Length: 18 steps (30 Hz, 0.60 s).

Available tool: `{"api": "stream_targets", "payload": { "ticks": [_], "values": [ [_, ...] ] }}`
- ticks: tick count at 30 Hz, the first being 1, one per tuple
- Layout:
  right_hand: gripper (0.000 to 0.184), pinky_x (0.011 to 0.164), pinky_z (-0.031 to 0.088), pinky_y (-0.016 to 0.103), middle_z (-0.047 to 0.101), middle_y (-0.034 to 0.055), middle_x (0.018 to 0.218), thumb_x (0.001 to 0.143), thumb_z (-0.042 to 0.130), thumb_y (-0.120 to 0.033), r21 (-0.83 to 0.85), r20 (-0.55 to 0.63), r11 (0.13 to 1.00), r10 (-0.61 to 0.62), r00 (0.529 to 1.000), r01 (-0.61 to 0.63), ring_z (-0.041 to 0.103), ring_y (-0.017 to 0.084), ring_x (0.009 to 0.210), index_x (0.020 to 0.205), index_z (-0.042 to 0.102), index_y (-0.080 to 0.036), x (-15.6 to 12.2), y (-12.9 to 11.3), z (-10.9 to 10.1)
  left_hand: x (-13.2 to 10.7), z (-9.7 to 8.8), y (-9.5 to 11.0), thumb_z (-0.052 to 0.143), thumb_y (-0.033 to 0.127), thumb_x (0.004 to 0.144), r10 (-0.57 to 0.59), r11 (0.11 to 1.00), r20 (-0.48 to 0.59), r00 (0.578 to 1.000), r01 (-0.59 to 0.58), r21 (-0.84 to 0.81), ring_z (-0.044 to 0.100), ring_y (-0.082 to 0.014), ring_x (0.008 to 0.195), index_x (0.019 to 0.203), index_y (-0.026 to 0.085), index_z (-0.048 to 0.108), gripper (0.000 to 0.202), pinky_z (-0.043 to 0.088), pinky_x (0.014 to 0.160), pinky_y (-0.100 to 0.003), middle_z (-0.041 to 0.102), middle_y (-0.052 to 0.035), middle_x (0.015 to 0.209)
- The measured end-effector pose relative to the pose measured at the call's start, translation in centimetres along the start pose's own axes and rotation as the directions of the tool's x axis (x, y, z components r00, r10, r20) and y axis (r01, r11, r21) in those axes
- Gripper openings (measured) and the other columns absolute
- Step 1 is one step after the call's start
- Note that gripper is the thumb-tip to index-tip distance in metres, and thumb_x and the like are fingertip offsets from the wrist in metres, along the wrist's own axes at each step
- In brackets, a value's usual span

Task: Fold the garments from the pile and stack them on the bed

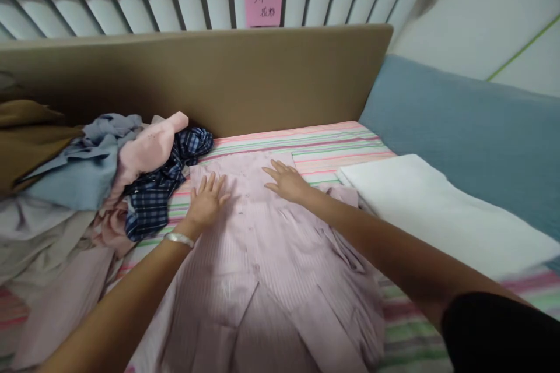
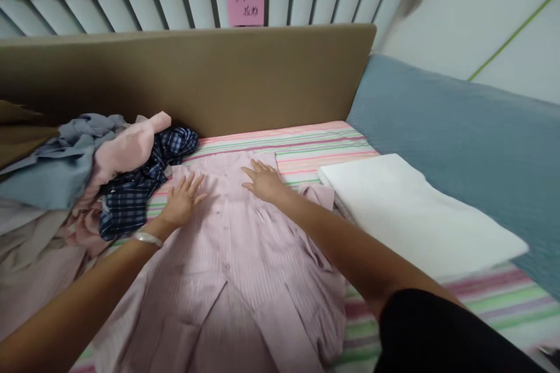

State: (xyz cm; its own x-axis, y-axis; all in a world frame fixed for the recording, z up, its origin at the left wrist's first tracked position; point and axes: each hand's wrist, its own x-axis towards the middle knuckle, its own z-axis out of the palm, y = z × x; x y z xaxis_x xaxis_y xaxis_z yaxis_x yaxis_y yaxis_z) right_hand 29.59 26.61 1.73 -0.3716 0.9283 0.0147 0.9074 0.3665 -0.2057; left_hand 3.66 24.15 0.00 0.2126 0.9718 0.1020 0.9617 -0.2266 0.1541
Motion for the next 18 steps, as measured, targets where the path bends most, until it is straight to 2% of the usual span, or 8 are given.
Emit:
{"api": "stream_targets", "payload": {
  "ticks": [2, 5, 8, 10, 12, 14, 16, 18],
  "values": [
    [0.051, 0.112, 0.023, 0.045, 0.029, 0.0134, 0.149, 0.094, 0.039, -0.041, 0.046, -0.106, 0.995, -0.087, 0.991, 0.093, 0.023, 0.025, 0.138, 0.139, 0.040, -0.017, -5.3, -1.6, -1.6, -4.9, -2.0, 1.2, 0.036, 0.044, 0.092, 0.099, 0.994, -0.110, 0.989, -0.103, -0.028, 0.019, -0.0320, 0.140, 0.141, 0.021, 0.028, 0.055, 0.027, 0.106, -0.061, 0.025, -0.0117, 0.152],
    [0.047, 0.112, 0.026, 0.044, 0.036, 0.0095, 0.146, 0.094, 0.036, -0.041, 0.139, -0.149, 0.969, -0.181, 0.972, 0.202, 0.029, 0.021, 0.136, 0.136, 0.044, -0.019, -15.2, -4.2, -2.1, -15.7, -3.0, 3.3, 0.039, 0.036, 0.092, 0.174, 0.975, -0.239, 0.955, -0.201, -0.095, 0.024, -0.0257, 0.139, 0.143, 0.023, 0.023, 0.055, 0.032, 0.108, -0.052, 0.032, -0.0093, 0.149],
    [0.049, 0.112, 0.025, 0.048, 0.031, 0.0080, 0.149, 0.093, 0.041, -0.041, 0.183, -0.099, 0.959, -0.202, 0.974, 0.218, 0.026, 0.023, 0.138, 0.138, 0.041, -0.024, -23.8, -6.2, 0.0, -26.3, -0.5, 4.6, 0.042, 0.032, 0.089, 0.098, 0.990, -0.287, 0.953, -0.121, -0.066, 0.026, -0.0262, 0.138, 0.146, 0.022, 0.011, 0.065, 0.039, 0.105, -0.048, 0.026, -0.0106, 0.151],
    [0.054, 0.113, 0.020, 0.050, 0.027, 0.0078, 0.150, 0.091, 0.046, -0.043, 0.204, -0.041, 0.957, -0.203, 0.978, 0.208, 0.022, 0.025, 0.139, 0.141, 0.036, -0.026, -27.3, -7.4, 2.1, -31.1, 2.2, 4.6, 0.045, 0.036, 0.087, 0.139, 0.990, -0.313, 0.939, -0.132, 0.044, 0.031, -0.0303, 0.136, 0.147, 0.017, 0.011, 0.072, 0.044, 0.098, -0.048, 0.034, -0.0148, 0.147],
    [0.059, 0.114, 0.016, 0.051, 0.026, 0.0072, 0.151, 0.088, 0.052, -0.045, 0.232, 0.012, 0.951, -0.214, 0.977, 0.205, 0.020, 0.025, 0.140, 0.141, 0.036, -0.027, -28.9, -8.3, 3.7, -33.4, 4.4, 4.1, 0.049, 0.041, 0.085, 0.241, 0.965, -0.283, 0.928, -0.198, 0.171, 0.040, -0.0307, 0.130, 0.146, 0.017, 0.013, 0.075, 0.047, 0.092, -0.046, 0.045, -0.0135, 0.140],
    [0.058, 0.114, 0.015, 0.050, 0.028, 0.0059, 0.150, 0.086, 0.054, -0.046, 0.264, 0.018, 0.946, -0.202, 0.979, 0.190, 0.019, 0.025, 0.140, 0.139, 0.039, -0.029, -29.4, -8.8, 4.3, -34.0, 5.5, 3.7, 0.050, 0.042, 0.084, 0.286, 0.944, -0.267, 0.920, -0.222, 0.245, 0.045, -0.0303, 0.126, 0.146, 0.020, 0.014, 0.076, 0.047, 0.090, -0.046, 0.050, -0.0114, 0.136],
    [0.053, 0.114, 0.014, 0.050, 0.031, 0.0056, 0.149, 0.088, 0.051, -0.046, 0.294, -0.054, 0.943, -0.147, 0.988, 0.157, 0.022, 0.024, 0.139, 0.137, 0.042, -0.029, -29.7, -8.6, 3.8, -33.8, 5.4, 4.0, 0.050, 0.041, 0.083, 0.259, 0.950, -0.296, 0.919, -0.186, 0.253, 0.045, -0.0313, 0.126, 0.147, 0.020, 0.013, 0.077, 0.046, 0.090, -0.047, 0.049, -0.0122, 0.137],
    [0.043, 0.113, 0.018, 0.050, 0.041, 0.0071, 0.144, 0.090, 0.047, -0.041, 0.350, -0.192, 0.930, -0.044, 0.980, 0.111, 0.031, 0.023, 0.135, 0.131, 0.050, -0.026, -30.1, -7.8, 3.0, -33.4, 4.6, 5.1, 0.051, 0.038, 0.083, 0.252, 0.958, -0.316, 0.915, -0.188, 0.218, 0.040, -0.0309, 0.130, 0.147, 0.018, 0.012, 0.077, 0.045, 0.092, -0.046, 0.046, -0.0125, 0.140]
  ]
}}
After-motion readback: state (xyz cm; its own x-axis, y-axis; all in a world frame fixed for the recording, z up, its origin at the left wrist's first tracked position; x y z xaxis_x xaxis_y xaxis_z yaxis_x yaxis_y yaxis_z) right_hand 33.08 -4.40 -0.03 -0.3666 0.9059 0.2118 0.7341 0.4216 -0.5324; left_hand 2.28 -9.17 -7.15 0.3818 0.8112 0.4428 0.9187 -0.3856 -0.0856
